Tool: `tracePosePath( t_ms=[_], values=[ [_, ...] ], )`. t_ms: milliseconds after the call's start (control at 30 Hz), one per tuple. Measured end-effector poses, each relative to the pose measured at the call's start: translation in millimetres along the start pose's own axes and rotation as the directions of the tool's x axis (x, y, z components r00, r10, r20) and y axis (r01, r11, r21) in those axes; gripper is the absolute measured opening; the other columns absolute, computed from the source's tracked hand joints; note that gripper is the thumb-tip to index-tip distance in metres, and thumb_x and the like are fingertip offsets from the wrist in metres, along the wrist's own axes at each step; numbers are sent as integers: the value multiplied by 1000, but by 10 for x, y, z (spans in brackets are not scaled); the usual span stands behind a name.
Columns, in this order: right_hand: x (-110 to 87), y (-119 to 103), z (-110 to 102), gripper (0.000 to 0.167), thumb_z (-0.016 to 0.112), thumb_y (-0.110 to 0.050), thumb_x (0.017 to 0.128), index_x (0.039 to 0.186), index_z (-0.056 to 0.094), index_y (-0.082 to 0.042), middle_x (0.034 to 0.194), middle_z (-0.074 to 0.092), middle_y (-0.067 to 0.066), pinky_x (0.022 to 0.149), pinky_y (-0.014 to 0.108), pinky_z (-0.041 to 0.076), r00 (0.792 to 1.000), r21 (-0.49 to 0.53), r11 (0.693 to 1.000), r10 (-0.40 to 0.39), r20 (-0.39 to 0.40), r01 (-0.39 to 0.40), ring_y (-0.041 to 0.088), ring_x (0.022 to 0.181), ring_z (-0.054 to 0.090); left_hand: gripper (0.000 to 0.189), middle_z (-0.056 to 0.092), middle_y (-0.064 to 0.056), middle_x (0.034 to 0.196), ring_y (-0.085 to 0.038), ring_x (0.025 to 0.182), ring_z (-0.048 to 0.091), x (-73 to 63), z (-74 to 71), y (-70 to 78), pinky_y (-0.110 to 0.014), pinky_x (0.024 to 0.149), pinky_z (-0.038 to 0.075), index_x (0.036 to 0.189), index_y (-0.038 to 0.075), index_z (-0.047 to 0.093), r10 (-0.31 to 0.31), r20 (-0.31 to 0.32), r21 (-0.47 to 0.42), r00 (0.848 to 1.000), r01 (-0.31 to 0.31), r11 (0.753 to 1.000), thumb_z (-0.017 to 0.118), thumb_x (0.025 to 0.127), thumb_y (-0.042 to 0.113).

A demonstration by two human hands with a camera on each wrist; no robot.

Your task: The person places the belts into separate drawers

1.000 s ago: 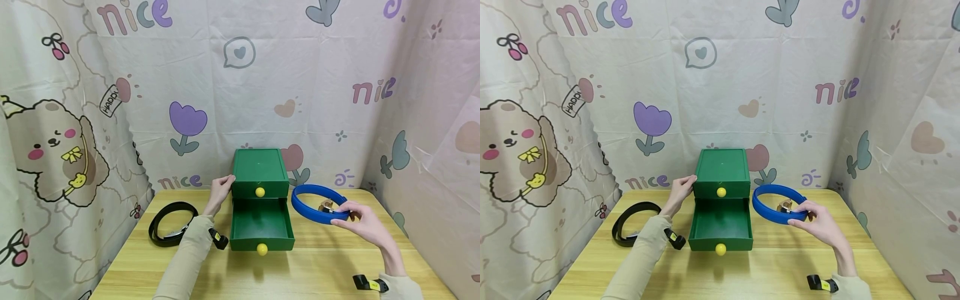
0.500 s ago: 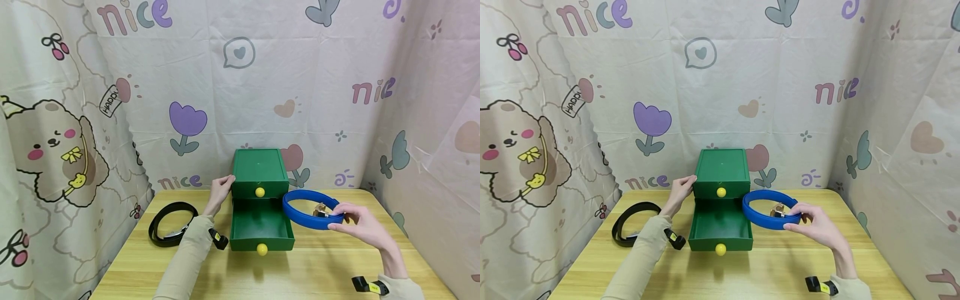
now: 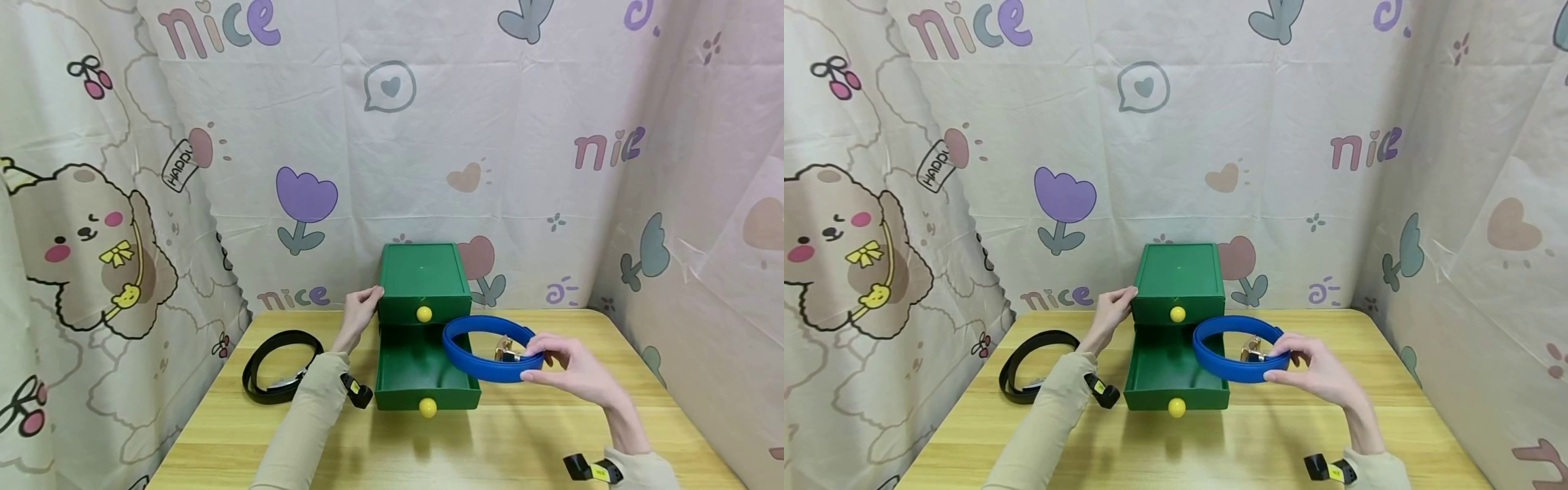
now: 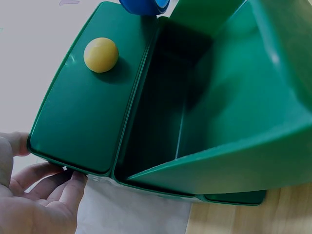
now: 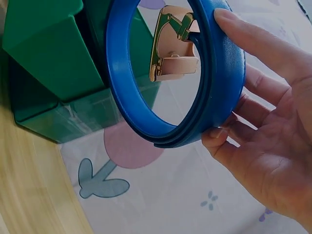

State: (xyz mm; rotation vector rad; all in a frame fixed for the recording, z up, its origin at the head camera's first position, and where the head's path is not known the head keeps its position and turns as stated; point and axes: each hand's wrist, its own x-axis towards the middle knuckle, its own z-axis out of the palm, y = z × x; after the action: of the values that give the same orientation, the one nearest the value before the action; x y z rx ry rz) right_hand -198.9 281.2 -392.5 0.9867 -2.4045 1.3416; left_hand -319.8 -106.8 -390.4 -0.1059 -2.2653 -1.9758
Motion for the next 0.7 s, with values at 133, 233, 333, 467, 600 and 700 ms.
tracePosePath(
  t_ms=[133,233,333,467,600,700],
  values=[
    [41,-7,63,26,78,3,82,97,71,-17,94,66,-3,74,22,50,1000,12,1000,6,14,-6,9,88,57,42,52,-17,150,-34,139,51,-1,0,4,-45,112,46,134,-1,63,-6,0,0,1000,6,1000,59,102,27],
    [76,-1,111,25,78,2,83,98,71,-17,94,66,-2,71,25,50,1000,24,1000,6,23,-7,10,87,57,42,52,-18,150,-34,140,50,4,1,-3,-45,112,46,135,-1,62,-5,1,4,1000,5,1000,59,102,26],
    [105,6,155,24,78,1,83,98,71,-17,94,66,-2,71,26,49,1000,37,999,8,29,-9,10,88,57,41,50,-20,151,-36,141,48,-6,1,24,-47,113,44,135,-3,61,-5,10,2,1000,5,1000,57,103,23],
    [133,9,210,25,78,0,83,98,71,-18,95,67,-2,70,26,47,999,48,999,-10,40,8,10,88,56,41,48,-24,151,-38,142,46,-106,-6,188,-49,114,43,135,-6,59,-8,29,13,1000,7,1000,55,103,19],
    [169,5,269,24,78,0,83,98,71,-18,94,68,-1,68,27,47,998,58,998,-40,56,36,11,87,56,40,49,-24,150,-38,142,46,-240,-11,361,-48,114,44,135,-7,59,-5,30,34,1000,4,999,55,103,17],
    [197,3,313,24,79,-1,83,98,72,-19,94,68,-1,68,29,47,997,62,997,-50,67,46,11,87,56,40,49,-24,150,-38,142,46,-285,-9,406,-48,114,44,135,-8,59,-1,28,36,1000,0,999,55,103,16]
  ],
)
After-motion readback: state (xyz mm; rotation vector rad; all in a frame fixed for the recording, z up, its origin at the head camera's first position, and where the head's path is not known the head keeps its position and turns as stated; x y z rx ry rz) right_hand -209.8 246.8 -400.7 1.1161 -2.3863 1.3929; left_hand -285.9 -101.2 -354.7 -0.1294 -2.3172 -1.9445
